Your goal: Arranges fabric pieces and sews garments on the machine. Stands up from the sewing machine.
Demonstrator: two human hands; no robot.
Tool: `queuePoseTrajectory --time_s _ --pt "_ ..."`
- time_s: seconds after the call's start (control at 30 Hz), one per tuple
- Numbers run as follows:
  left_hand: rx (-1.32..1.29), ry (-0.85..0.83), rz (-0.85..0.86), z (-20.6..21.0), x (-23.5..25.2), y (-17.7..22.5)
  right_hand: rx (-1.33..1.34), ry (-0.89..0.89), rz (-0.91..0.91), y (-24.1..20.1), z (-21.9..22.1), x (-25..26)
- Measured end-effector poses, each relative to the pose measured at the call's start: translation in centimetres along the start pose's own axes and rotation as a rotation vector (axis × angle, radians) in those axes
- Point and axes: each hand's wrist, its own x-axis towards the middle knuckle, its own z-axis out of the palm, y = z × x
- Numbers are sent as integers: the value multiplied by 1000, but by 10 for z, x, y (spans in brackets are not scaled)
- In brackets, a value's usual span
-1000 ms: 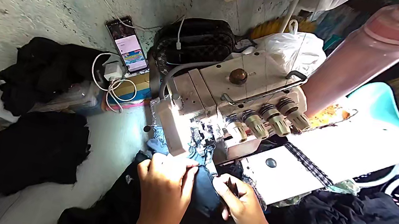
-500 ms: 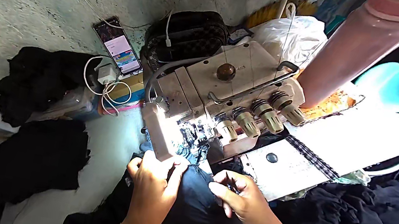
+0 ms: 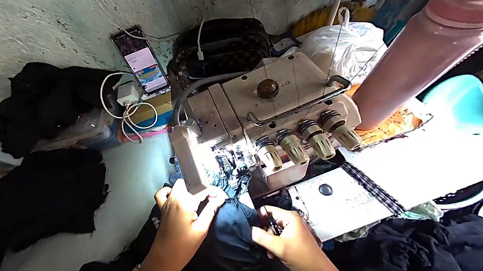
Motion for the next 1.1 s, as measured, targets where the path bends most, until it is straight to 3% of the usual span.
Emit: queuePoseTrajectory --time_s 0.13,0.3,0.5,0.67,0.77,0.87,0.93,1.1 --pt "93 69 35 3 -1 8 42 -73 24 2 8 2" --pt "155 141 60 13 -3 32 107 88 -196 -1 18 -19" --pt "340 242 62 13 -5 38 246 56 -70 -9 20 -23" --pt "393 138 93 4 -9 52 430 -39 61 -29 24 -23" --pt "394 79 53 -4 -9 60 323 -44 -25 -24 26 -24" --pt "487 88 33 -1 -7 69 88 45 -181 -15 29 -28" --pt "544 104 40 2 -5 73 68 94 -272 -8 30 -27" --pt "410 129 28 3 -4 59 135 150 -166 -1 25 -28"
